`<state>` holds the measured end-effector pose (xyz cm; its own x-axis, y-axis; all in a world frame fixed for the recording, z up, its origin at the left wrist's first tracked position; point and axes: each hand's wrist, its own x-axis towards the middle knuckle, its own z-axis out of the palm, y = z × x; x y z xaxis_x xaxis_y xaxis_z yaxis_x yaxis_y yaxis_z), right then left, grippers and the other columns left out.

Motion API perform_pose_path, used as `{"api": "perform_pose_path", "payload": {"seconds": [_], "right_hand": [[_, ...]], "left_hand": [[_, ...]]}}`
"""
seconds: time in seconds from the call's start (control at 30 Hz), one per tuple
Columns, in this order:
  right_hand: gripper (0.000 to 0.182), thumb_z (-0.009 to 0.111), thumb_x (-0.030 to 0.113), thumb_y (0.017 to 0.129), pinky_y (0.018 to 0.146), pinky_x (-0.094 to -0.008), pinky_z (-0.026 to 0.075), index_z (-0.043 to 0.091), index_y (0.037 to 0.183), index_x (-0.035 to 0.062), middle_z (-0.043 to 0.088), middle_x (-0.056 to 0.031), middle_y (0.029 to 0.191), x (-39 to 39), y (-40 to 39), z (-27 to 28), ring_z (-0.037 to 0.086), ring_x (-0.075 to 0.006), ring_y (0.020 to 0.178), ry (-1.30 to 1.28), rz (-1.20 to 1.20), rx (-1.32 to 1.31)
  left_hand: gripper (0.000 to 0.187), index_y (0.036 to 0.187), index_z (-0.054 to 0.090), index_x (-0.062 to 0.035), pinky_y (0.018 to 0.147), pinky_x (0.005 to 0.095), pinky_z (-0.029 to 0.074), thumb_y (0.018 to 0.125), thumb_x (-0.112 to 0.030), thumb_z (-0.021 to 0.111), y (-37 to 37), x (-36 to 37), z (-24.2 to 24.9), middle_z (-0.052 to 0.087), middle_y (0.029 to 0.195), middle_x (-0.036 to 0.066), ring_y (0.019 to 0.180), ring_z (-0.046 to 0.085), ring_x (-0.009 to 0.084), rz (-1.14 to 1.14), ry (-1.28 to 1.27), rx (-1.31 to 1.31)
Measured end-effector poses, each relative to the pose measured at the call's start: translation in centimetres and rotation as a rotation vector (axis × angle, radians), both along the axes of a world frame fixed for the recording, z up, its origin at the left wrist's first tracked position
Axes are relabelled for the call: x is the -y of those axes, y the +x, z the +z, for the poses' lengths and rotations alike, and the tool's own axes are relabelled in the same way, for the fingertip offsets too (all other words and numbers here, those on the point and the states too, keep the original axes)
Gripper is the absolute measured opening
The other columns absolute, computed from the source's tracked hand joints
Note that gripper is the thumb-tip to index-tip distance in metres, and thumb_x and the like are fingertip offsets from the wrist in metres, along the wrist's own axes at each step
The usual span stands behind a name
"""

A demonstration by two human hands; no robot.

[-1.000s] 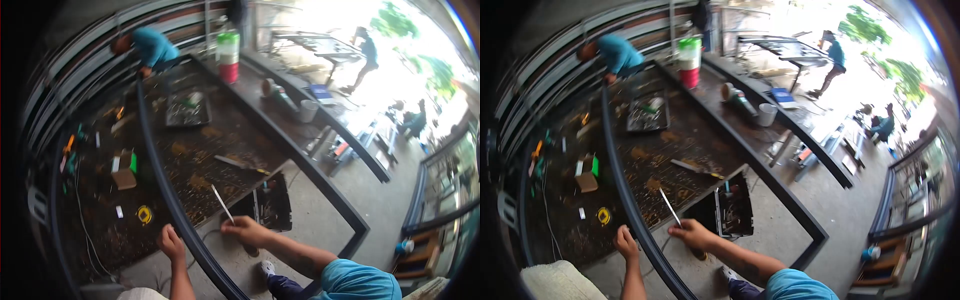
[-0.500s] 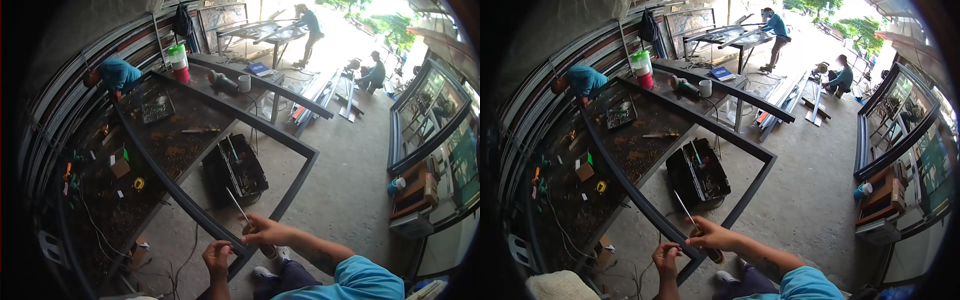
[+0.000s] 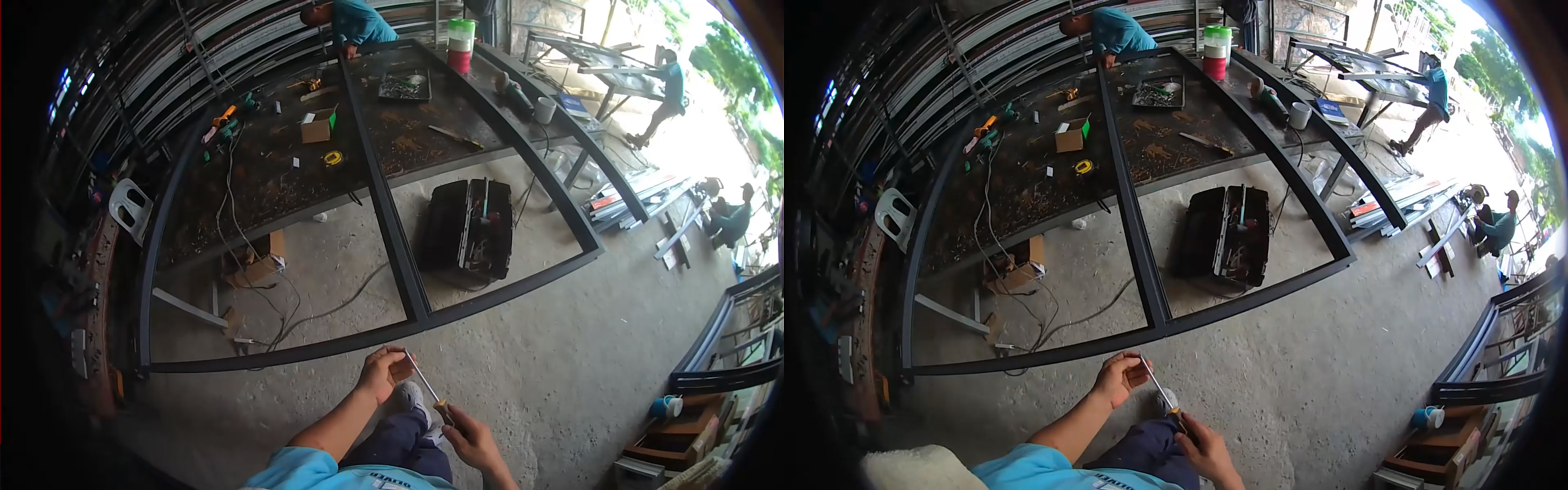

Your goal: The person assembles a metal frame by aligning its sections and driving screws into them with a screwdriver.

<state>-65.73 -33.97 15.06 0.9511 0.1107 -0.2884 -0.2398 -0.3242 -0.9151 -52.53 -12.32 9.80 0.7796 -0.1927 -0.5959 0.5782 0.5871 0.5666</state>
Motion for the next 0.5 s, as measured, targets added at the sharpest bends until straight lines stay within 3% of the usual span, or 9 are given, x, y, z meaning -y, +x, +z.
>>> {"api": "perform_pose_path", "payload": {"seconds": [0.27, 0.33, 0.47, 0.5], "right_hand": [[0.046, 0.069, 0.012, 0.082, 0.073, -0.0283, 0.049, 0.056, 0.124, -0.0012, 0.066, -0.0144, 0.094, 1.2, -5.5, -1.3, 0.062, -0.0148, 0.08, 0.014, -0.064, -0.068], [0.047, 0.07, 0.013, 0.082, 0.071, -0.0286, 0.049, 0.056, 0.124, -0.0034, 0.066, -0.0147, 0.096, 1.1, -5.6, -1.8, 0.061, -0.0155, 0.077, -0.06, -0.065, -0.127], [0.05, 0.068, 0.016, 0.084, 0.062, -0.0262, 0.046, 0.053, 0.127, -0.0036, 0.064, -0.0093, 0.094, -0.8, -6.8, -6.6, 0.057, -0.0118, 0.072, 0.074, -0.193, -0.052], [0.05, 0.064, 0.02, 0.088, 0.079, -0.0255, 0.042, 0.05, 0.131, -0.0008, 0.061, -0.0101, 0.109, -1.4, -6.5, -5.6, 0.052, -0.0135, 0.094, 0.289, -0.256, -0.238]], "left_hand": [[0.01, 0.094, 0.06, -0.0039, 0.075, 0.032, 0.057, 0.089, -0.01, 0.053, -4.1, 1.8, -1.2, 0.068, 0.092, 0.014, 0.086, 0.069, 0.0234, -0.08, 0.168, -0.066], [0.01, 0.094, 0.06, -0.0034, 0.073, 0.0312, 0.057, 0.09, -0.01, 0.054, -3.8, 1.8, -2.3, 0.068, 0.091, 0.013, 0.085, 0.069, 0.0227, -0.198, 0.215, -0.074], [0.011, 0.094, 0.06, -0.0033, 0.071, 0.0292, 0.058, 0.089, -0.013, 0.056, -2.3, 1.4, -4.7, 0.068, 0.091, 0.012, 0.083, 0.069, 0.0201, -0.329, 0.254, -0.083], [0.013, 0.094, 0.06, -0.0035, 0.072, 0.0285, 0.057, 0.089, -0.015, 0.058, -1.7, 1.0, -4.9, 0.068, 0.091, 0.011, 0.081, 0.069, 0.0184, -0.383, 0.263, -0.075]]}}
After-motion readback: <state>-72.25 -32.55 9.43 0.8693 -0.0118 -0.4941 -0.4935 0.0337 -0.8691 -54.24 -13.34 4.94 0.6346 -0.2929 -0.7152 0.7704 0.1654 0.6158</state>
